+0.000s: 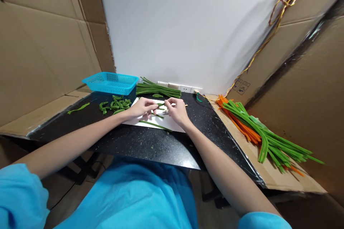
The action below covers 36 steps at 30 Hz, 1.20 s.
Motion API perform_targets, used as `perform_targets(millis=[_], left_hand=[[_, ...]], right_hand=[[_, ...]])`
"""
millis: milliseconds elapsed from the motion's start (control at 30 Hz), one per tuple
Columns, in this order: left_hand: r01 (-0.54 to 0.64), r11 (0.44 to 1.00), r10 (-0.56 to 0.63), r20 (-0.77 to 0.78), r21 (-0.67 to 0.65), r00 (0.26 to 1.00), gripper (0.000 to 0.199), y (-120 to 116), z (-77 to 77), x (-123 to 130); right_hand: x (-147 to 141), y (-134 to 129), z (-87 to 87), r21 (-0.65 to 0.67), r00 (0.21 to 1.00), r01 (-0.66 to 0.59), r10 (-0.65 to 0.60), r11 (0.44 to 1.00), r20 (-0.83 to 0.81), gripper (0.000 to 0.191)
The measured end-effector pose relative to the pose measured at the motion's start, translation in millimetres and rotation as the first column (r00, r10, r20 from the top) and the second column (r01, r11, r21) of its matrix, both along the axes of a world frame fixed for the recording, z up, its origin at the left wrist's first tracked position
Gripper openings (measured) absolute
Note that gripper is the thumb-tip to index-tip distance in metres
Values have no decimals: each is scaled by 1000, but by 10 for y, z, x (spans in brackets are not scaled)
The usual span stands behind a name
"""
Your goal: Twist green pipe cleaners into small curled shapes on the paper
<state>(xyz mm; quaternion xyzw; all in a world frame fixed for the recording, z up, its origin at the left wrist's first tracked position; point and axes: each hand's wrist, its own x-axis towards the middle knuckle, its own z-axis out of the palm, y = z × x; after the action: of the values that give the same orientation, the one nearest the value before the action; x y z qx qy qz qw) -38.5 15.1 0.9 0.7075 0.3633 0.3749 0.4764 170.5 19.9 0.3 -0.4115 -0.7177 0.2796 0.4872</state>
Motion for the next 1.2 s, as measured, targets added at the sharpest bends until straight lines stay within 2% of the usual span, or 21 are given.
perform_targets(millis=[67, 167, 367, 567, 800, 900, 1067, 1133, 1200], left_hand=[[14, 998, -13, 15, -69, 1000, 36, 4, 10, -16], [-3, 997, 8, 55, -75, 998, 37, 9, 11, -25], [-14, 999, 16, 67, -36, 998, 32, 7, -7, 11], [-95, 995, 98, 124, -28, 987, 28, 68, -87, 29], [-182, 981, 191, 211, -61, 959, 26, 76, -63, 25], [-181, 979, 197, 224, -91, 954, 27, 74, -38, 17], [-127, 968, 180, 252, -215, 951, 26, 46, 6, 10], [-135, 970, 184, 249, -203, 951, 27, 29, 15, 16], [-157, 974, 195, 251, -164, 948, 29, 20, 13, 27]], right_hand=[[-4, -11, 1, 30, 999, -47, 46, 998, 10, 46], [-24, -31, -4, 49, 997, -76, 76, 996, 8, 51], [-30, -20, -36, 83, 995, -57, 50, 995, 83, 47], [-4, -17, 8, 88, 998, -43, 39, 995, 42, 43], [-15, -10, 1, -59, 982, -186, 183, 981, -47, 42], [-43, -5, -14, -102, 972, -215, 202, 971, -123, 43], [-36, -12, 4, 32, 980, -182, 184, 983, -82, 40], [-22, -22, 27, 86, 989, -137, 142, 987, -49, 38], [-12, -33, 51, 84, 993, -116, 118, 990, -27, 38]])
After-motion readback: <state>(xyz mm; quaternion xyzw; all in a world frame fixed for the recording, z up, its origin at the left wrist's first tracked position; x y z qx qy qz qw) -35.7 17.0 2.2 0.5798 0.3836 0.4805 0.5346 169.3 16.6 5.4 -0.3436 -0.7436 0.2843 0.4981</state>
